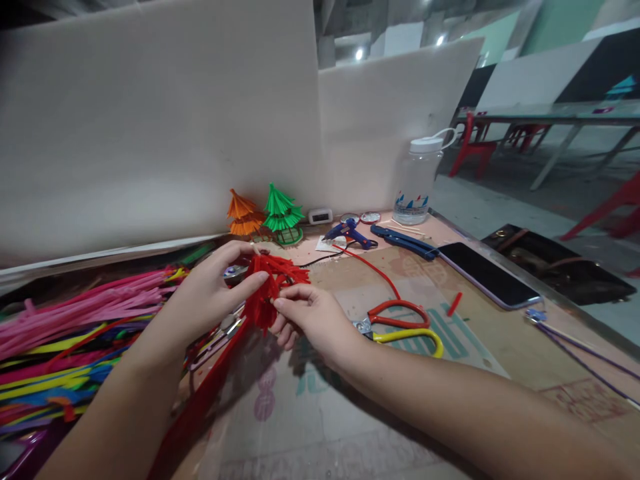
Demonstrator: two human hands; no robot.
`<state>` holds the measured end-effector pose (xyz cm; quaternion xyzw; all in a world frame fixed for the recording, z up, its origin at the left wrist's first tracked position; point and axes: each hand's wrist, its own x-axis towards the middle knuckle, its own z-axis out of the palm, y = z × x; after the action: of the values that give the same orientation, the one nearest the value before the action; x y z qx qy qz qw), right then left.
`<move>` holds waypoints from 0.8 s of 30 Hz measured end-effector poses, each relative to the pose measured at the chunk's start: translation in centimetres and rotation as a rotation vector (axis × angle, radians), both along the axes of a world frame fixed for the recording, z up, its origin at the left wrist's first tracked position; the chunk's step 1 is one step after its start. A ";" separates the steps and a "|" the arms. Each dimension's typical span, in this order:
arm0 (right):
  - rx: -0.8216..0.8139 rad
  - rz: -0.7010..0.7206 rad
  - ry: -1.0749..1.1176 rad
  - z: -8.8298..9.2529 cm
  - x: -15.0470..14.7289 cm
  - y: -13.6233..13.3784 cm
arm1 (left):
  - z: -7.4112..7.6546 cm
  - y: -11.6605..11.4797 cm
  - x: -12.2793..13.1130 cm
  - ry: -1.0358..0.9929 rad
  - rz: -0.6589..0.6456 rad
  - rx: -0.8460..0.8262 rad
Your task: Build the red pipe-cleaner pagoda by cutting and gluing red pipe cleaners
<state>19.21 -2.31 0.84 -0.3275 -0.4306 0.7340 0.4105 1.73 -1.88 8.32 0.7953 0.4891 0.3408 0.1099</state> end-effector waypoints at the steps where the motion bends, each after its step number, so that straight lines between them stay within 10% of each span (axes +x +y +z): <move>1: 0.002 -0.001 -0.007 0.0 0.0 0.0 | 0.0 0.0 0.0 -0.007 -0.004 -0.008; 24: -0.003 -0.015 -0.012 -0.5 0.1 -0.9 | -0.1 0.3 -0.6 -0.020 -0.029 -0.024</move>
<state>19.36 -3.21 0.36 -0.3355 -0.4295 0.7295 0.4132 1.13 -1.56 8.17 0.7975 0.4806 0.3412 0.1290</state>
